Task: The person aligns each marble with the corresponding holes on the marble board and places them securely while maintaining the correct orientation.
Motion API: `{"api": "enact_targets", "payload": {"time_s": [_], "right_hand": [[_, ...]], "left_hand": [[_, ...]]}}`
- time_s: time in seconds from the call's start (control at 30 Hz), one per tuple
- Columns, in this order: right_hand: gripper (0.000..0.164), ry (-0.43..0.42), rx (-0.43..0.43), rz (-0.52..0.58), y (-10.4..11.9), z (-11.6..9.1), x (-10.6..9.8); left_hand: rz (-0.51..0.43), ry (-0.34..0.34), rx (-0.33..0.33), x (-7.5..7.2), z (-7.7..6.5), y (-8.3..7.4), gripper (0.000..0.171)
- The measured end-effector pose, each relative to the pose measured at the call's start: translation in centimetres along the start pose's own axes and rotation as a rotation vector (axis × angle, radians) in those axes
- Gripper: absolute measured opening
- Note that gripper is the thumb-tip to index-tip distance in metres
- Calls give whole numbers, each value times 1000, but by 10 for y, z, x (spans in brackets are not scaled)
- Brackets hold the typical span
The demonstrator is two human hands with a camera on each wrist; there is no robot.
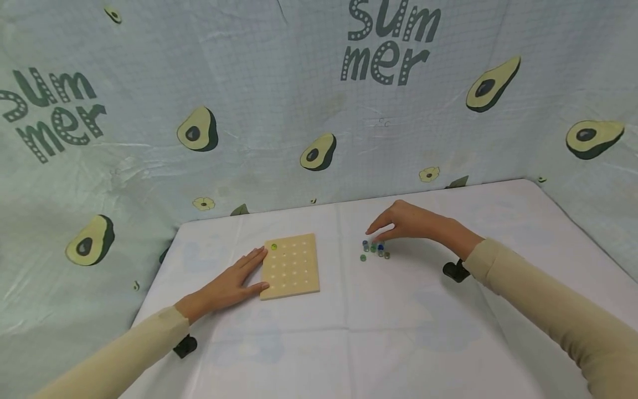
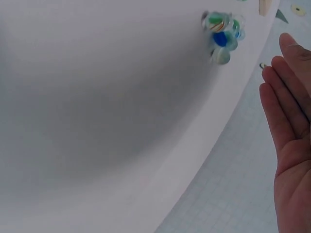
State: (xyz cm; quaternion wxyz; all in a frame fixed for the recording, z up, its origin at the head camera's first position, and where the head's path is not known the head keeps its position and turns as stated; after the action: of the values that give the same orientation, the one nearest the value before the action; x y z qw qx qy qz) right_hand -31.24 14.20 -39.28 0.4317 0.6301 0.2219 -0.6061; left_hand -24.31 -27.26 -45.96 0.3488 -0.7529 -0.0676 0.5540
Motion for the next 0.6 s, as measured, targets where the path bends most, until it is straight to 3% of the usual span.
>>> {"api": "enact_targets", "payload": {"time_s": [0.33, 0.6], "right_hand": [[26, 63, 61, -20, -23, -20, 5], [27, 58, 109, -1, -44, -22, 7]], "left_hand": [[-74, 11, -17, -5, 1, -3, 86], [-177, -37, -27, -10, 4, -10, 73]]}}
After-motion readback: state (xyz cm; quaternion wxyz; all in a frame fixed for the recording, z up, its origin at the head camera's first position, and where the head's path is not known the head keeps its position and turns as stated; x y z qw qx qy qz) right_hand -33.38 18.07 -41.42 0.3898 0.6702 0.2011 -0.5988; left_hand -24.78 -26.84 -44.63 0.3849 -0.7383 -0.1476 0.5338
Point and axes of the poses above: each hand's wrist, its own z-axis towards the middle knuckle, its own x-axis out of the palm, y = z × x, the point moved 4 cm from there along z, towards the middle knuckle, and after that the axes turned 14 degrees about -z, right-handed, at the moved point
